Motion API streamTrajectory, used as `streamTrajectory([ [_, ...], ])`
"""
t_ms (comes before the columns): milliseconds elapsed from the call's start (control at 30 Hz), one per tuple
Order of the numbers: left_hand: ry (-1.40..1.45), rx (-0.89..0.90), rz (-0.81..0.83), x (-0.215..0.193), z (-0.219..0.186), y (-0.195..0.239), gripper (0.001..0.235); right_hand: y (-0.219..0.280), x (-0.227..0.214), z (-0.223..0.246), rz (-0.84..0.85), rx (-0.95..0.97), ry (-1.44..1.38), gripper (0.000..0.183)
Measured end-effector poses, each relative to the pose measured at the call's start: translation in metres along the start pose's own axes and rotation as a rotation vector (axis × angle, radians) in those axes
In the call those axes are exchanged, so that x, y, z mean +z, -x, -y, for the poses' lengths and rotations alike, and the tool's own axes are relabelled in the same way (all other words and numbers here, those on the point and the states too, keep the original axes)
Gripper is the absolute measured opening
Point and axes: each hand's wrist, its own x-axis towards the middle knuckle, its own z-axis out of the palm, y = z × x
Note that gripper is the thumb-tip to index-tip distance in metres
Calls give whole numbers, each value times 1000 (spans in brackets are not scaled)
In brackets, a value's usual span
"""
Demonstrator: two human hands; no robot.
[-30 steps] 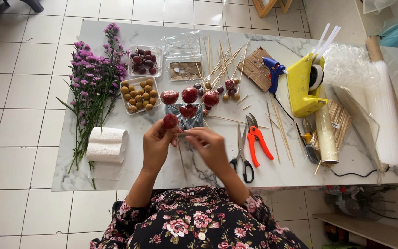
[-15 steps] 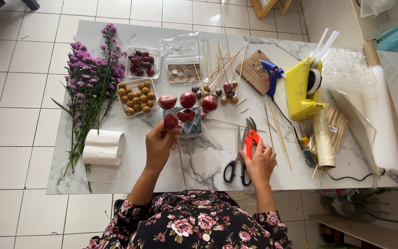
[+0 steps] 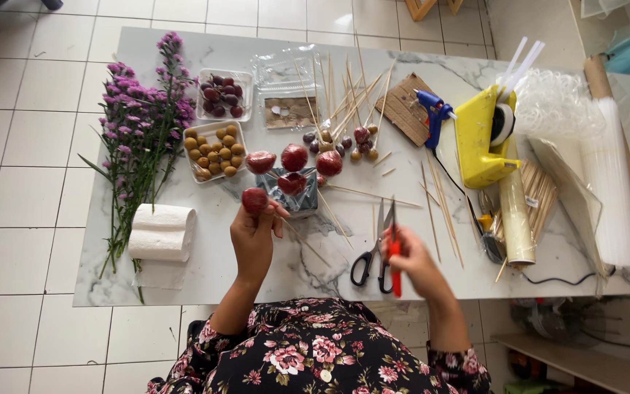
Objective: The person prepares fruit skewers by placing grapes and other small round food items onto wooden sticks and then arranging the skewers into a base.
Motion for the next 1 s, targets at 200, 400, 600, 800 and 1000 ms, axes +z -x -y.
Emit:
streamTrajectory([
  [200,131,-29,-189,25,14,17,23,61,64,38,418,84,277,71],
  [400,183,-50,-215,34,30,22,29,42,62,-1,251,109,407,60],
  [600,197,-32,-205,38,31,19,26,41,54,3,154,149,607,40],
  [800,201,-45,-184,43,40,24,26,31,54,7,138,145,504,28],
  [1000,196,-26,-149,44,44,29,26,28,61,17,103,130,470,22],
])
